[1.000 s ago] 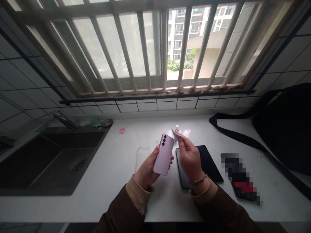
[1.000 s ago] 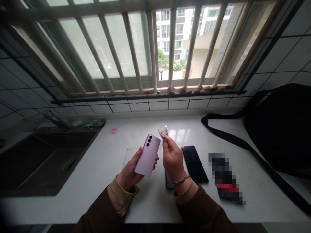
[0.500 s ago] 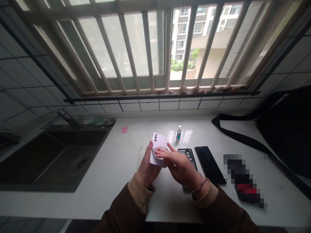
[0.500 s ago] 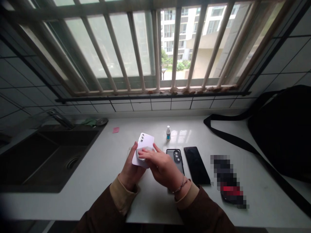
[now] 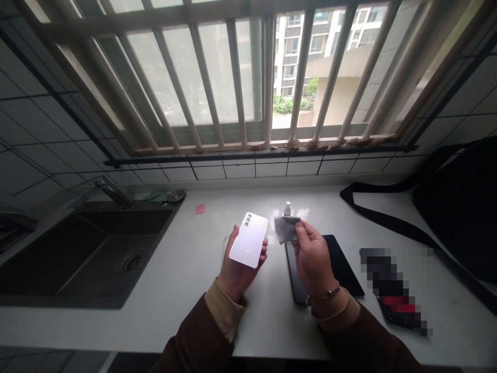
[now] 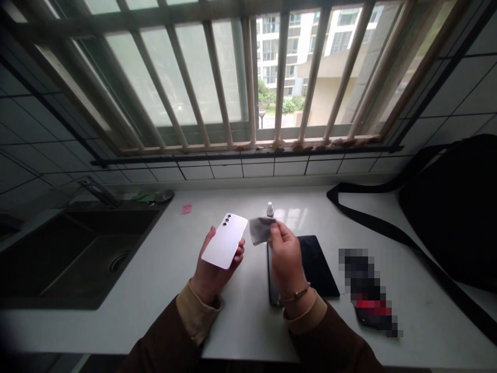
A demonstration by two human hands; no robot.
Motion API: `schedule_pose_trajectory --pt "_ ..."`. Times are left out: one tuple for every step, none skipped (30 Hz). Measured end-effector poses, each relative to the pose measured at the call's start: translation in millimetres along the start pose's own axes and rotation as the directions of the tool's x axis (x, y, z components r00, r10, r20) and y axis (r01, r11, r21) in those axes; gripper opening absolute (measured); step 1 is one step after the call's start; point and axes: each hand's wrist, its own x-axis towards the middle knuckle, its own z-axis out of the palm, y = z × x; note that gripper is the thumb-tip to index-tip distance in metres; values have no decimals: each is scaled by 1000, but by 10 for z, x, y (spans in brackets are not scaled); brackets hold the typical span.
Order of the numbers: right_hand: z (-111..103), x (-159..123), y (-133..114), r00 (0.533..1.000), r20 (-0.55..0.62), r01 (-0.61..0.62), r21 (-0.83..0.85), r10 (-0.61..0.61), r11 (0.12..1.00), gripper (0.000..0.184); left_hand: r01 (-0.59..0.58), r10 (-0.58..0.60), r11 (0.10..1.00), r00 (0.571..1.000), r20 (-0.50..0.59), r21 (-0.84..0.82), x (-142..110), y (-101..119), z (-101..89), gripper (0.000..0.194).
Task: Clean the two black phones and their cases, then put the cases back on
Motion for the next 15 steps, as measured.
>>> schedule_pose_trajectory --pt "-20 53 29 995 -95 -39 17 41 999 35 50 -50 999 998 50 5 -9 3 -12 66" --pt "-40 93 47 985 -163 -51 8 52 999 36 92 -93 996 992 89 17 -18 3 -22 69" --pt "-56 115 54 979 -197 -51 -28 45 998 37 128 -131 991 985 116 37 -26 2 -29 71" --pt "-68 118 48 979 -206 -29 -90 10 995 38 154 -161 986 979 128 62 -32 -1 -33 74" --pt "-75 105 33 981 -187 12 -167 -44 986 38 173 -184 981 974 131 87 -37 -6 -35 76" --pt "-75 78 11 984 -142 71 -248 -109 966 38 184 -198 977 972 128 110 -41 -12 -34 78" --pt "-70 44 -13 981 -76 144 -321 -177 936 37 191 -207 973 971 121 129 -43 -18 -30 80" --pt "-61 7 -36 971 11 225 -381 -239 897 36 193 -210 970 972 110 145 -44 -26 -26 80" --pt "-49 -27 -54 951 106 309 -425 -292 851 35 189 -206 969 974 97 158 -44 -35 -21 79" --pt "-37 -56 -64 922 199 387 -454 -333 803 34 183 -199 969 977 83 169 -43 -44 -15 78" --pt "-24 -78 -66 890 282 454 -472 -359 756 34 174 -188 969 980 65 176 -41 -55 -9 77" --pt "-12 -94 -59 859 350 507 -483 -374 714 35 161 -171 970 984 45 180 -38 -67 -4 74" --pt "-2 -106 -47 831 408 548 -487 -378 680 36 140 -146 974 989 20 179 -33 -81 2 71" --pt "8 -115 -32 806 458 579 -482 -375 657 38 111 -111 979 994 -9 169 -26 -96 6 66" --pt "16 -124 -17 782 504 604 -468 -366 645 40 75 -69 985 997 -43 153 -18 -110 10 61"
